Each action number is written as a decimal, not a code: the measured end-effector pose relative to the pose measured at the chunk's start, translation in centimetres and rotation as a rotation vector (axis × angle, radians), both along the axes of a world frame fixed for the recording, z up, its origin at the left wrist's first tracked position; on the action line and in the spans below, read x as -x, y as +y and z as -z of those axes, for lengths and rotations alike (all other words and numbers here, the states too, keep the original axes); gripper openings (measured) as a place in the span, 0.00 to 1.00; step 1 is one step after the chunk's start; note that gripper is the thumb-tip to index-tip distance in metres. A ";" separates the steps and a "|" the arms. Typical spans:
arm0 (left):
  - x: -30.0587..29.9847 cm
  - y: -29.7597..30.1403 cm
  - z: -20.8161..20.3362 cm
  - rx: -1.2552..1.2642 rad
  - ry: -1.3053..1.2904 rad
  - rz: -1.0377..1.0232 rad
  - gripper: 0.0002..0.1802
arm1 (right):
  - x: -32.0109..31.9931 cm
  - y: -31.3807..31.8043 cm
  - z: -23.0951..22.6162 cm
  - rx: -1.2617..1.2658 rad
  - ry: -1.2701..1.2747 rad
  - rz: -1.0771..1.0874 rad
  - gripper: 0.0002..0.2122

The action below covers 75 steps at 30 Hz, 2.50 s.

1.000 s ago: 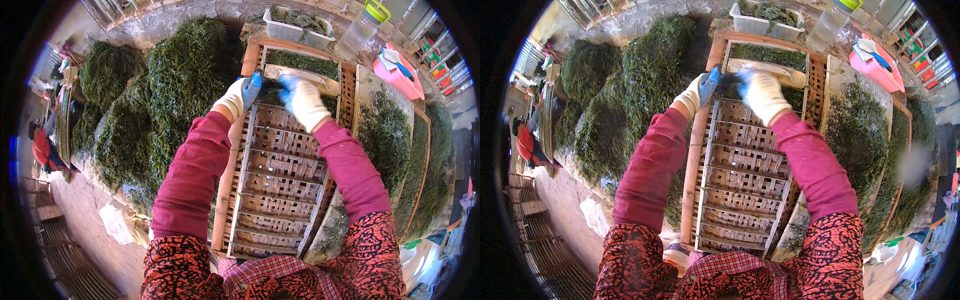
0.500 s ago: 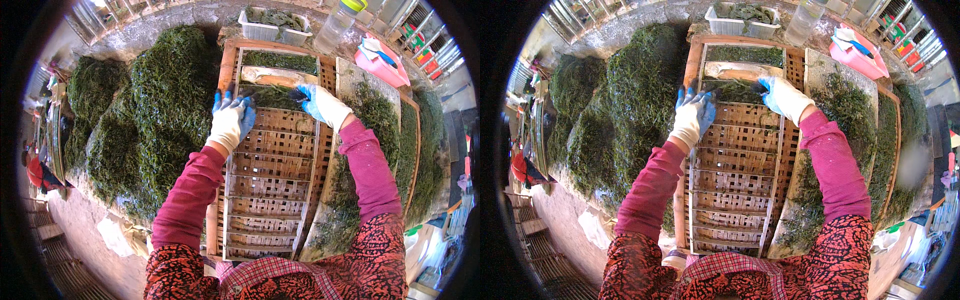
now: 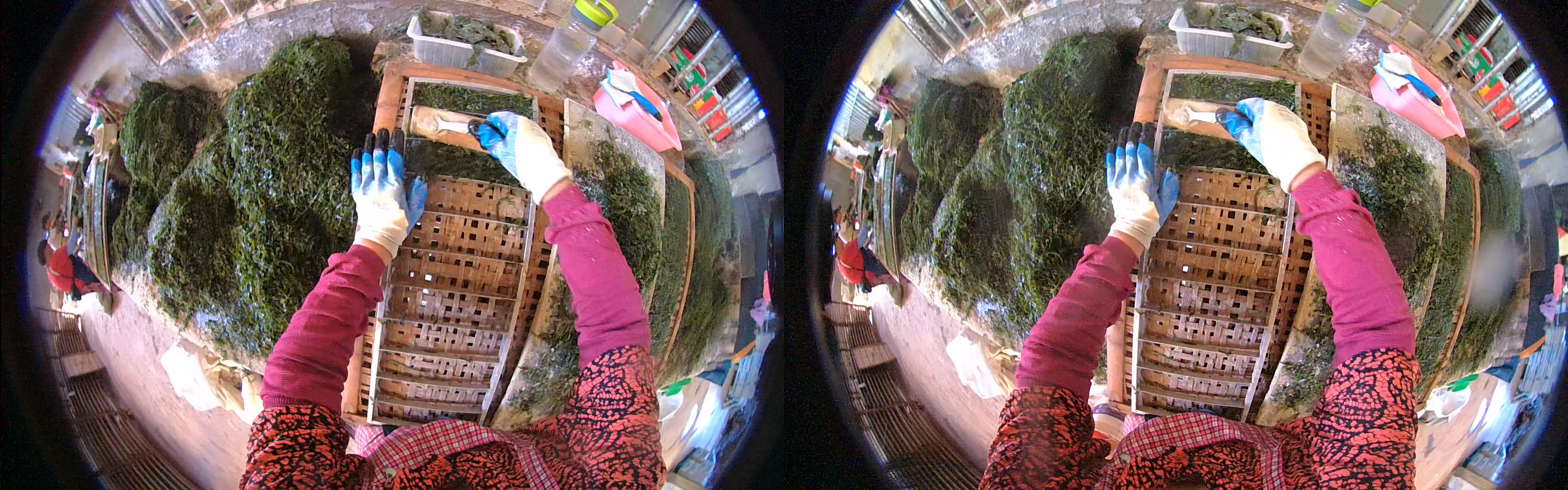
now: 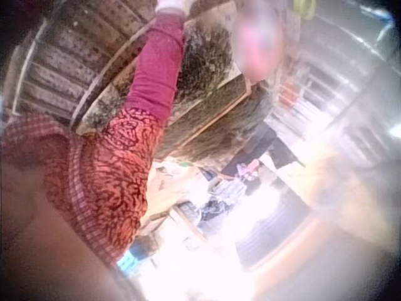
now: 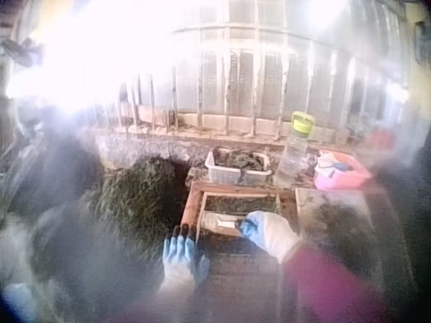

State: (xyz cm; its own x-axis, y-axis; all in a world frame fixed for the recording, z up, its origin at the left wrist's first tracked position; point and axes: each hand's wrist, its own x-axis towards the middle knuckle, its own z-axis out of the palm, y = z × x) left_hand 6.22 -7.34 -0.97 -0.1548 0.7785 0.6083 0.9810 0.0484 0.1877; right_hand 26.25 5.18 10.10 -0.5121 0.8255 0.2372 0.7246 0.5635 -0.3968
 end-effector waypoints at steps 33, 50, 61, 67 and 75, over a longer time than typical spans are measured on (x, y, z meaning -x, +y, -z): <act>19.9 -45.5 7.9 0.008 -0.562 -0.408 0.33 | 36.1 -30.7 13.3 0.098 -0.818 -0.438 0.45; 28.1 -45.1 7.9 -0.078 -1.125 -0.226 0.22 | 35.8 -24.7 -12.0 0.869 1.017 -0.384 0.19; 31.2 -29.0 -3.3 -0.617 -1.373 0.440 0.26 | 39.3 -23.9 -15.0 0.039 -0.609 -0.164 0.28; 33.4 -23.3 -9.8 -0.493 -1.567 0.635 0.28 | 37.7 -21.1 -10.2 -0.199 -0.331 -0.470 0.35; 30.2 -25.3 -7.7 0.155 -2.063 1.518 0.26 | 34.6 -26.6 -15.3 0.057 0.132 -0.416 0.23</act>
State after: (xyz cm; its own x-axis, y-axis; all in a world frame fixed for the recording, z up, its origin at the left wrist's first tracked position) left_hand -23.94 -32.60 6.74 0.2227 0.8604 0.4585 -0.8664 -0.0410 0.4977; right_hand -8.36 -21.38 25.38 -0.7721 0.5689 0.2831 0.3813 0.7711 -0.5099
